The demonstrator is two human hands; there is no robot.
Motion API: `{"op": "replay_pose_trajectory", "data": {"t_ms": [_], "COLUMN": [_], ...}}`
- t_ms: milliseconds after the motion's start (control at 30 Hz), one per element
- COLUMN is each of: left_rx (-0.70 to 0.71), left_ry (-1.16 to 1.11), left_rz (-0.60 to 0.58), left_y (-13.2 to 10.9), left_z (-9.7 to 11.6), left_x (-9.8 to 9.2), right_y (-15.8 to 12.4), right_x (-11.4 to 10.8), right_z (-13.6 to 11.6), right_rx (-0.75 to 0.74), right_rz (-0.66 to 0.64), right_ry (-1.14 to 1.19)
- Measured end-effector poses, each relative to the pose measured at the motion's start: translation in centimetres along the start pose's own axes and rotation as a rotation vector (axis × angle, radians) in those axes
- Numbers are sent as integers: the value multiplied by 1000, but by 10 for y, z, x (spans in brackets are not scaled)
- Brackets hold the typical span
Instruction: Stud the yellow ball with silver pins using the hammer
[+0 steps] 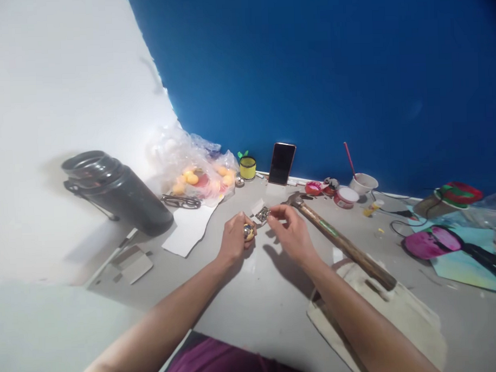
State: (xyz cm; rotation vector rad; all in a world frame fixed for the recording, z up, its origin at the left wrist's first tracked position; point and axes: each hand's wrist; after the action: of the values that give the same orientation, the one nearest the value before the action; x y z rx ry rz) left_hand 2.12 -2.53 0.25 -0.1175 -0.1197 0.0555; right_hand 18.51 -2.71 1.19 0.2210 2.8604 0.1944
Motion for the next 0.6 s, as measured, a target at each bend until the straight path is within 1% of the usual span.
{"op": "replay_pose_trajectory", "data": {"t_ms": [33, 100, 133, 167, 200, 267, 333, 400, 467, 533, 600], "left_rx": [-32, -118, -158, -186, -201, -195, -163, -118, -91, -93, -110], "left_ry": [-41, -157, -218, -272, -313, -329, -258, -146, -73, -62, -78], "left_rz": [-11, -49, -74, -97, -123, -166, -183, -160, -137, -128, -127], "left_y": [2, 5, 7, 9, 10, 11, 10, 10, 10, 11, 13], "left_z": [-1, -1, -1, -1, 0, 2, 3, 3, 2, 3, 6], "left_x": [-1, -3, -4, -6, -7, -8, -9, -9, -10, -11, -13], "right_y": [8, 25, 33, 40, 45, 51, 53, 53, 51, 48, 43], "right_x": [-12, -38, -50, -61, -70, -80, -82, -80, -79, -77, -74], "right_z": [3, 14, 19, 25, 31, 40, 45, 46, 43, 37, 28], "right_rx": [-41, -151, -184, -177, -124, 34, 110, 95, 69, 31, -89], "right_rz": [48, 163, 212, 225, 190, 60, -29, -40, -9, 58, 166], "right_ry": [-122, -464, -651, -821, -960, -1117, -1179, -1193, -1183, -1159, -1104]}}
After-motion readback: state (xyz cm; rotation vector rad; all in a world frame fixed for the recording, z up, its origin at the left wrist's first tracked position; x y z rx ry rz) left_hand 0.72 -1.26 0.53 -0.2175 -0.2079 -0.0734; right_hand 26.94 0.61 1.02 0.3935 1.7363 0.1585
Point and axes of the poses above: each hand's wrist, its own y-axis towards the middle knuckle, its own x-axis out of the palm, z = x × y, and after that the axes turned 4 degrees about z, right-handed
